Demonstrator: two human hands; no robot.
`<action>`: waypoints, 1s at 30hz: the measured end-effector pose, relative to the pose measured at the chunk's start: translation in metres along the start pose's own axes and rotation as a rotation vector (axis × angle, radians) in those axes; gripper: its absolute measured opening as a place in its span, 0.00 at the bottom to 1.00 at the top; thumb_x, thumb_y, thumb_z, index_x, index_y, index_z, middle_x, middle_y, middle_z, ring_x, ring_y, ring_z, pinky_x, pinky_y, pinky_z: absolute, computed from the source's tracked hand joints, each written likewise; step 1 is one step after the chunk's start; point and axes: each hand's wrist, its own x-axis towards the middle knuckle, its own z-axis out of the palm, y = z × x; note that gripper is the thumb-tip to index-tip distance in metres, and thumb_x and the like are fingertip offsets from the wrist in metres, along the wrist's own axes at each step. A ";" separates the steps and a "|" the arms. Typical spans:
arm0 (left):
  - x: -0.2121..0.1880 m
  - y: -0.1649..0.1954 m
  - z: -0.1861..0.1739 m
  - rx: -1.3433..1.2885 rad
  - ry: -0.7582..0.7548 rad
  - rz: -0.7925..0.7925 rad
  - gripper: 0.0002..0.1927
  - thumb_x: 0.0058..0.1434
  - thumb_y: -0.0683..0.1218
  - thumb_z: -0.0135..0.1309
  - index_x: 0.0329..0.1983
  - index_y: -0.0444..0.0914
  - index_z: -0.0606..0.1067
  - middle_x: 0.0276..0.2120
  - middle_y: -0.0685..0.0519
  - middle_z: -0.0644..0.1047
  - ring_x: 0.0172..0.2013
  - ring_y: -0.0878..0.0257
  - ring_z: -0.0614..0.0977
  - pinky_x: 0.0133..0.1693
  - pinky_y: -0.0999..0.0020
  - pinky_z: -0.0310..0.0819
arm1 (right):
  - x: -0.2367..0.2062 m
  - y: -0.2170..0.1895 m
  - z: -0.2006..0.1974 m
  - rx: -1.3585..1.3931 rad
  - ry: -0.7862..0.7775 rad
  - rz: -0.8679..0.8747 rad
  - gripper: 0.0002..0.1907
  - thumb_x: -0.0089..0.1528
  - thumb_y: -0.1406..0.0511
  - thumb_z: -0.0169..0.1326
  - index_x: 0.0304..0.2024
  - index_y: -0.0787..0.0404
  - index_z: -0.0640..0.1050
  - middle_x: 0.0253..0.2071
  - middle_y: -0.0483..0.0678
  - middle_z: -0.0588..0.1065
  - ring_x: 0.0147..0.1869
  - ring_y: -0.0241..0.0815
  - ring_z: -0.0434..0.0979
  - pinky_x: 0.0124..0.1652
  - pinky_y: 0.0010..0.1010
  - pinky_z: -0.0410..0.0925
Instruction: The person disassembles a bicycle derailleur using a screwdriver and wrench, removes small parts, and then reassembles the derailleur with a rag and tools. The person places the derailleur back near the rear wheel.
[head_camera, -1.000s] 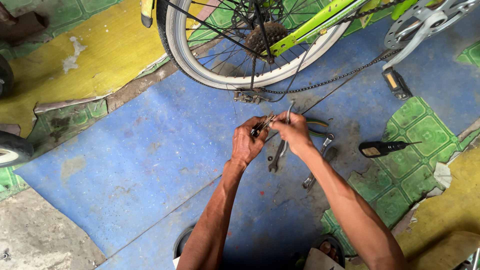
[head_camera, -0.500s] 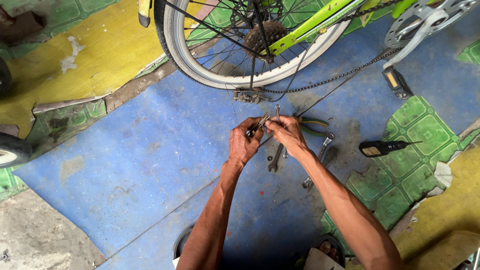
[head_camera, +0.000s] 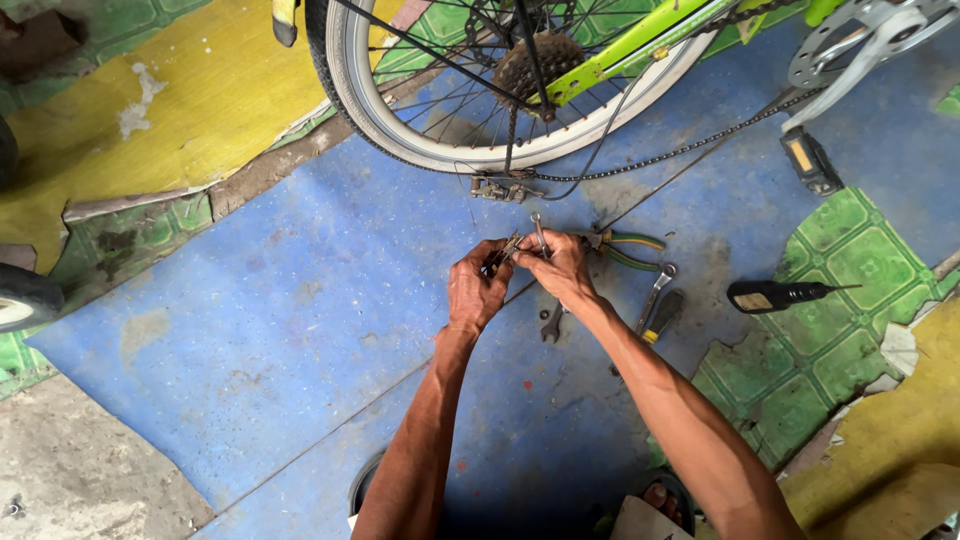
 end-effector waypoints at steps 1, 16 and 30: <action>0.000 -0.002 0.000 -0.011 0.006 -0.002 0.17 0.58 0.46 0.58 0.52 0.41 0.79 0.38 0.44 0.84 0.39 0.52 0.86 0.43 0.59 0.78 | -0.001 0.001 0.002 -0.002 -0.003 0.000 0.06 0.56 0.68 0.65 0.35 0.63 0.83 0.30 0.45 0.81 0.32 0.34 0.77 0.34 0.31 0.71; 0.009 -0.023 0.002 0.043 0.056 -0.070 0.17 0.58 0.46 0.58 0.52 0.44 0.79 0.36 0.47 0.84 0.35 0.53 0.86 0.42 0.59 0.78 | 0.003 0.008 0.016 -0.162 0.021 0.051 0.09 0.56 0.65 0.67 0.37 0.62 0.85 0.29 0.46 0.82 0.30 0.36 0.78 0.34 0.30 0.72; 0.009 -0.034 0.007 0.164 0.032 0.008 0.18 0.58 0.46 0.59 0.53 0.45 0.78 0.42 0.46 0.83 0.42 0.47 0.85 0.45 0.55 0.77 | 0.005 0.021 0.008 -0.213 0.067 0.117 0.17 0.61 0.61 0.61 0.51 0.56 0.82 0.38 0.47 0.83 0.35 0.43 0.81 0.39 0.36 0.73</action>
